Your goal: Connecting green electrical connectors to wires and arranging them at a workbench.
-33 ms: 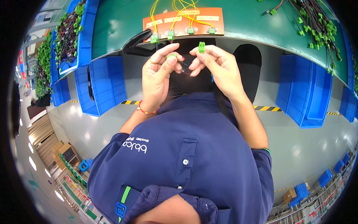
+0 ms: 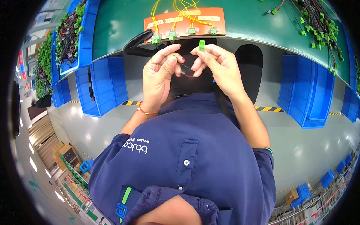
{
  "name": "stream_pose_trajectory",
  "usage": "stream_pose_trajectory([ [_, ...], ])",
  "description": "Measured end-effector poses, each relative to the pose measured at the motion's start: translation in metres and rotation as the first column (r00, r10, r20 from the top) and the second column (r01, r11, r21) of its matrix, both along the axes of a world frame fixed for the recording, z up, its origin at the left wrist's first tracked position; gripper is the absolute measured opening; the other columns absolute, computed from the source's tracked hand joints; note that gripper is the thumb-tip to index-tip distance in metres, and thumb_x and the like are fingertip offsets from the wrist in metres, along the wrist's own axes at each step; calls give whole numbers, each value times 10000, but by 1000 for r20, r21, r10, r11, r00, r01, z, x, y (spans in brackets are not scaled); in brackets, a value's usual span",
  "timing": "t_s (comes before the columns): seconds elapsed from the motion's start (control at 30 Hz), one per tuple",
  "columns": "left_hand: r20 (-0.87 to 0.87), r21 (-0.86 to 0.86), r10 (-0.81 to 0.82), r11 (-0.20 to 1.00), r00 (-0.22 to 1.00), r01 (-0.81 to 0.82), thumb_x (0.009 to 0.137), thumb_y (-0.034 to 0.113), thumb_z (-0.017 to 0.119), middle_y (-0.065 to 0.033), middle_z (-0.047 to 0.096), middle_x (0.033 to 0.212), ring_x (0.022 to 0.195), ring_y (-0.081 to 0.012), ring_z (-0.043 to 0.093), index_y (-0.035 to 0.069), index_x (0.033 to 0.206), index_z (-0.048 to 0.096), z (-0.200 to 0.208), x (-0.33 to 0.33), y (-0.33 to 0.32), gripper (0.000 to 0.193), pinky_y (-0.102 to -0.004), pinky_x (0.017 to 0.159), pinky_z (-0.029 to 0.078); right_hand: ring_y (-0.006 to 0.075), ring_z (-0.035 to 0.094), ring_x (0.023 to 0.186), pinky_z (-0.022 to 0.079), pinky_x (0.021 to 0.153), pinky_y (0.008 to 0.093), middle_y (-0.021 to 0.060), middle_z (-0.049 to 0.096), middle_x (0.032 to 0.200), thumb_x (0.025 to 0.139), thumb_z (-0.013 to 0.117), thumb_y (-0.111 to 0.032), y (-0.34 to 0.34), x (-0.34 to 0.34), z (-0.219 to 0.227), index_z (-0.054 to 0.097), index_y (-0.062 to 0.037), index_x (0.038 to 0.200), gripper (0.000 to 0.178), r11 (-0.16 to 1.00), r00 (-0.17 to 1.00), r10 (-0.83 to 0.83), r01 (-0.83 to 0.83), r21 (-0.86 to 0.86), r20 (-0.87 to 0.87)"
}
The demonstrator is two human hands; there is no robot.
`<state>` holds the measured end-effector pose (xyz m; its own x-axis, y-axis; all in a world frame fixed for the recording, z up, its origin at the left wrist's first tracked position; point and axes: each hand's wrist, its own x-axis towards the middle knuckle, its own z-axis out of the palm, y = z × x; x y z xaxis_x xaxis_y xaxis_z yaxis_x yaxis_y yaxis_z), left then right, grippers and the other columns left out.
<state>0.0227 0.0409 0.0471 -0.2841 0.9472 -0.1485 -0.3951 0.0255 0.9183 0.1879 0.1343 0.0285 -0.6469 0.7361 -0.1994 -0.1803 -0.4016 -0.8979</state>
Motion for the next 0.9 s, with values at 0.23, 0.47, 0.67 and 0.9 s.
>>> stream_pose_trajectory([
  [0.23, 219, -73, -189, 975, 957, 209, 956, 128, 638, -95, 685, 927, 701, -97, 610, -26, 1195, 632, -1, -3, -8, 284, -225, 641, 515, 99, 540, 546, 448, 545, 236, 21, 593, 623, 975, 593, -245, 12, -18, -8, 684, 17, 944, 280, 994, 1000, -9, 11, -111, 23],
  [0.47, 204, -35, -134, 989, 970, 144, 946, 87, 640, -126, 666, 1071, 914, -166, 661, -23, 1247, 580, 3, 1, -11, 326, -289, 809, 545, 85, 516, 550, 432, 564, 243, 9, 569, 603, 981, 582, -260, 20, -24, -1, 705, 4, 917, 298, 996, 1000, 0, -2, -89, -27],
  [0.67, 181, -44, -144, 987, 973, 155, 936, 44, 639, -130, 653, 1132, 995, -178, 652, -22, 1278, 549, 4, -1, -9, 360, -306, 886, 537, 42, 465, 591, 384, 560, 198, -38, 508, 635, 1020, 535, -257, 12, -21, -11, 689, -17, 1037, 286, 990, 994, -41, 27, 136, 106],
  [0.9, -33, -23, -192, 981, 981, 191, 942, 27, 624, -117, 670, 1124, 980, -166, 661, -26, 1232, 590, -1, 6, -9, 297, -290, 886, 537, 45, 467, 590, 394, 558, 204, -35, 509, 636, 1019, 536, -261, 14, -23, -15, 686, -6, 1045, 297, 996, 999, -41, 38, 80, 35],
])
